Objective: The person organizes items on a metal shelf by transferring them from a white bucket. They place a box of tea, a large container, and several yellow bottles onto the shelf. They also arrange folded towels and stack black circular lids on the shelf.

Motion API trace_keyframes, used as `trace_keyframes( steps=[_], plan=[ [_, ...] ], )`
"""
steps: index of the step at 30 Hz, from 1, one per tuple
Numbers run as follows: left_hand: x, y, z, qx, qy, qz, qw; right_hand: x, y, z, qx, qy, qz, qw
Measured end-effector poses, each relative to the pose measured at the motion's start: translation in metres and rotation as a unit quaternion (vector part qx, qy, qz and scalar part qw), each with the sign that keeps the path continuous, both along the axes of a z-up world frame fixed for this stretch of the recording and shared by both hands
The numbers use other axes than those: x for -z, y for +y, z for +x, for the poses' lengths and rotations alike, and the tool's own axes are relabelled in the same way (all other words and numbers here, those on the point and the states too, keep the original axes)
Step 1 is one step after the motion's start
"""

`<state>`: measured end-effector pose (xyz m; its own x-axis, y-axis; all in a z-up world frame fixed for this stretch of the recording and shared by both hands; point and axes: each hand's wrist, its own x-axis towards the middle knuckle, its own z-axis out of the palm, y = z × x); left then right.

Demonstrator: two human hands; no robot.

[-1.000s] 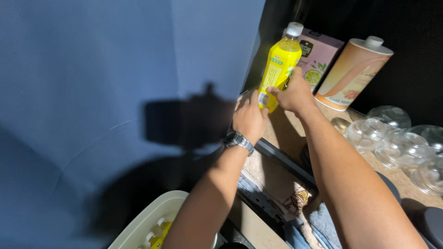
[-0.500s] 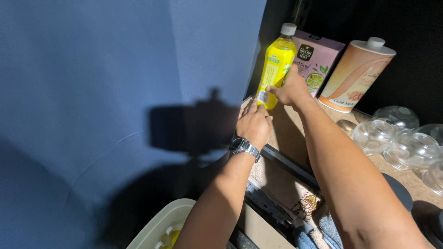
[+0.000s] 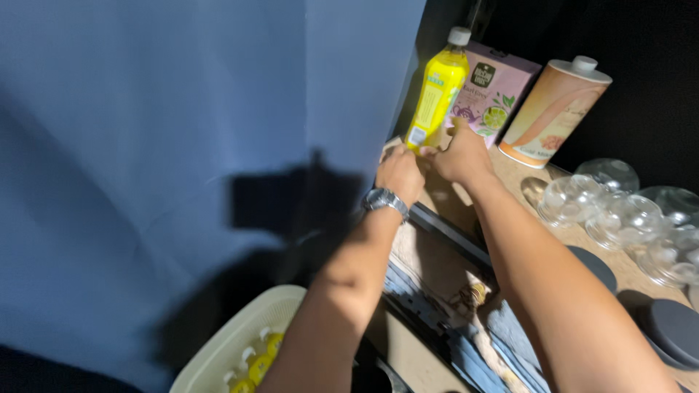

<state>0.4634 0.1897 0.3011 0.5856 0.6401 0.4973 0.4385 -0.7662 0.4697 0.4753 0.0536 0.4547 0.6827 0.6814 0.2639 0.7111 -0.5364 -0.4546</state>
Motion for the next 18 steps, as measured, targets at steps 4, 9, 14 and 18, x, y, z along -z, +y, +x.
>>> trace_keyframes(
  steps=[4, 9, 14, 18],
  plan=[
    [-0.012, -0.025, -0.05, 0.109, -0.202, 0.097, 0.969, 0.01, -0.047, -0.07, -0.057, -0.064, 0.044, 0.995],
    [0.004, -0.077, -0.165, 0.29, -0.264, 0.111, 0.913, 0.046, -0.124, -0.155, -0.225, 0.004, 0.214, 0.951],
    [0.117, -0.123, -0.322, 0.113, -0.131, 0.008, 0.985, 0.213, -0.15, -0.173, -0.216, 0.193, 0.112, 0.95],
    [0.228, -0.127, -0.437, -0.049, 0.145, -0.251, 0.956, 0.309, -0.158, -0.23, -0.248, 0.259, -0.024, 0.933]
  ],
)
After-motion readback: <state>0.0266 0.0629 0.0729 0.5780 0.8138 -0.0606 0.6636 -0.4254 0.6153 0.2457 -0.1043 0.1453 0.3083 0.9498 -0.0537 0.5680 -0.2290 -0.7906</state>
